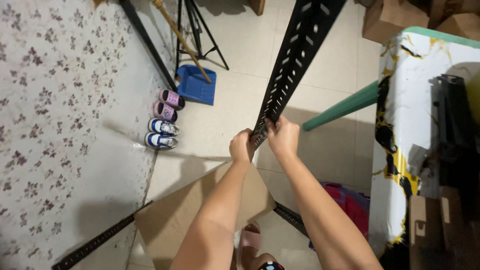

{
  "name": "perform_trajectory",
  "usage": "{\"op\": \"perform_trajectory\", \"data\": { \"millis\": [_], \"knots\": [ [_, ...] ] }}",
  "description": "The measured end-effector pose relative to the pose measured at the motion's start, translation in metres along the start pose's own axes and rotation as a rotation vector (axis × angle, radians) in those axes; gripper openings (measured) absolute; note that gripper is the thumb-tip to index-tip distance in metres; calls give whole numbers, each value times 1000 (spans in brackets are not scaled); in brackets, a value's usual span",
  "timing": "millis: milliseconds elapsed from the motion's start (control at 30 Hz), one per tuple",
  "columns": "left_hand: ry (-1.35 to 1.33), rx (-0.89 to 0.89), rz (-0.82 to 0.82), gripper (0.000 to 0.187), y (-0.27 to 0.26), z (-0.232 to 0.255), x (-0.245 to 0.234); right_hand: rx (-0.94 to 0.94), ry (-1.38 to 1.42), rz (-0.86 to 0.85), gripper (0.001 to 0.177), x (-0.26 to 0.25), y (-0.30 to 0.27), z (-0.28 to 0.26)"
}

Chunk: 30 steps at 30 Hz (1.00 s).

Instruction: The person disassembles a black metal shelving frame by removing vertical and horizontal bars, then stacks the parts on a nearby table. Afterward, they sweep the floor with a broom.

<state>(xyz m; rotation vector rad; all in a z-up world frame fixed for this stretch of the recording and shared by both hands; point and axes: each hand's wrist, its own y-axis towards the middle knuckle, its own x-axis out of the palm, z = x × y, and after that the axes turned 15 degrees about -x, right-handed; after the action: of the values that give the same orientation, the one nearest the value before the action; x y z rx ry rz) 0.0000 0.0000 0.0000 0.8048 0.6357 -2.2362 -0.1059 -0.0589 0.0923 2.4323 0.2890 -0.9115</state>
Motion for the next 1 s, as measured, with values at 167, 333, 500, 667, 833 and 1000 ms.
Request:
{"op": "perform_trajectory", "data": {
  "millis": [167, 333, 500, 667, 833, 1000],
  "knots": [
    [-47, 148, -39, 14, 11, -8, 1, -31, 84, 31, 14, -11, 3, -13],
    [-52, 193, -85, 8, 24, -20, 16, -36, 129, 123, 10, -13, -4, -7],
    [-82, 135, -37, 8, 15, -23, 20, -59, 14, 36, 14, -16, 4, -6],
    [-106, 181, -43, 9, 16, -22, 17, -240, -25, 10, 15, -15, 21, -7],
    [-14, 144, -69, 7, 23, -19, 13, -112, -49, 101, 15, -33, 23, -12],
    [95, 198, -217, 27, 17, -8, -1, 84, 305, 209, 13, -74, 35, -13]
  ]
}}
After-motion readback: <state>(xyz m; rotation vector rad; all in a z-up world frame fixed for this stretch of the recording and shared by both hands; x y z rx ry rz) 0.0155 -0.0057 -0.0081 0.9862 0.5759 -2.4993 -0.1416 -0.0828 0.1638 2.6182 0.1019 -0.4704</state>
